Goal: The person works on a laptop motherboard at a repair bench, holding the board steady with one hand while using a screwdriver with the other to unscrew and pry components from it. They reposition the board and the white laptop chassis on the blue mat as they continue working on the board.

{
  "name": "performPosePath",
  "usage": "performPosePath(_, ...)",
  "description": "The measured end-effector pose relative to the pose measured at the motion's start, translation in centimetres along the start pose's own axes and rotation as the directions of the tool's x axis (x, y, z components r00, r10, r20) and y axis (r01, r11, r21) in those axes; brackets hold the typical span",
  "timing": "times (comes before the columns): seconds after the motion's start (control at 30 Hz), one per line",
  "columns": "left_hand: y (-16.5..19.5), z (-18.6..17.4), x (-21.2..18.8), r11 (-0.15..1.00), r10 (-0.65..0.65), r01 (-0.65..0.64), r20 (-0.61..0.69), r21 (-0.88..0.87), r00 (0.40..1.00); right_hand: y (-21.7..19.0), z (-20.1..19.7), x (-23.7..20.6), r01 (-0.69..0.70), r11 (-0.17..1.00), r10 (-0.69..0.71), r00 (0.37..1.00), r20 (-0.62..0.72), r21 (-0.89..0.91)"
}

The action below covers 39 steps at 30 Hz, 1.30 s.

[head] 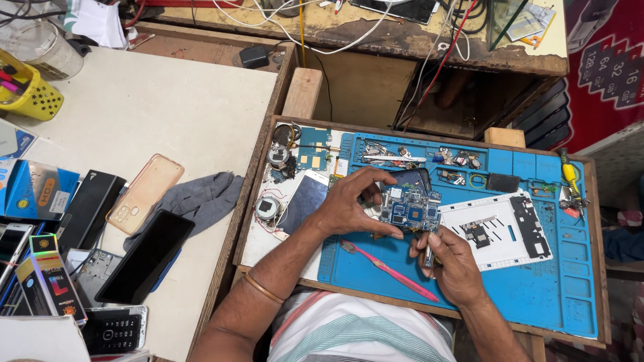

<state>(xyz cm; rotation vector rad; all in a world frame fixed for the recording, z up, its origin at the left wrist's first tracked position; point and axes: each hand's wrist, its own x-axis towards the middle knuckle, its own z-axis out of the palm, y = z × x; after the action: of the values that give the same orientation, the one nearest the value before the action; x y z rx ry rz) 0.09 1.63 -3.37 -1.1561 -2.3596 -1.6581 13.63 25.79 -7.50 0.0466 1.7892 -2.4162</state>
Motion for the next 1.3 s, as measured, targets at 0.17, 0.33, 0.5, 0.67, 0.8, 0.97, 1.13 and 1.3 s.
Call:
performPosePath(0.17,0.29,-0.09,0.07,1.000,-0.005,0.005,-0.016,-0.009,1.000,-0.11,0.08,-0.06,0.002,1.000,-0.002,1.000,-0.008,-0.015)
performPosePath(0.33,0.57,-0.29,0.04,0.999,-0.033,0.033,-0.006,-0.024,0.999,-0.18,0.24,-0.04,0.008,1.000,-0.008,1.000,0.000,-0.026)
performPosePath(0.5,0.62,-0.40,0.01,0.999,-0.031,0.031,0.006,-0.041,1.000,-0.24,0.27,-0.06,0.000,1.000,0.000,1.000,0.003,-0.017)
performPosePath(0.67,0.42,-0.37,0.09,0.999,-0.015,0.015,0.016,-0.049,1.000,-0.22,0.29,-0.02,0.008,1.000,-0.008,1.000,0.010,-0.013)
performPosePath(0.8,0.55,-0.50,0.06,0.998,-0.027,0.029,0.028,-0.048,0.999,-0.14,0.26,0.01,0.014,1.000,-0.014,1.000,0.014,-0.020)
performPosePath(0.97,0.80,-0.54,0.24,0.996,0.026,-0.020,0.064,-0.089,0.998,-0.05,0.09,0.00,0.019,0.999,-0.018,1.000,0.007,-0.044)
performPosePath(1.13,0.68,-0.30,0.27,0.991,0.115,-0.111,0.056,-0.071,0.992,0.08,0.04,-0.06,0.028,0.998,-0.027,0.999,0.017,-0.064)
performPosePath(1.3,0.44,-0.29,0.19,0.991,0.097,-0.091,0.059,-0.097,0.994,0.08,0.04,-0.02,0.022,0.997,-0.021,1.000,0.017,-0.076)
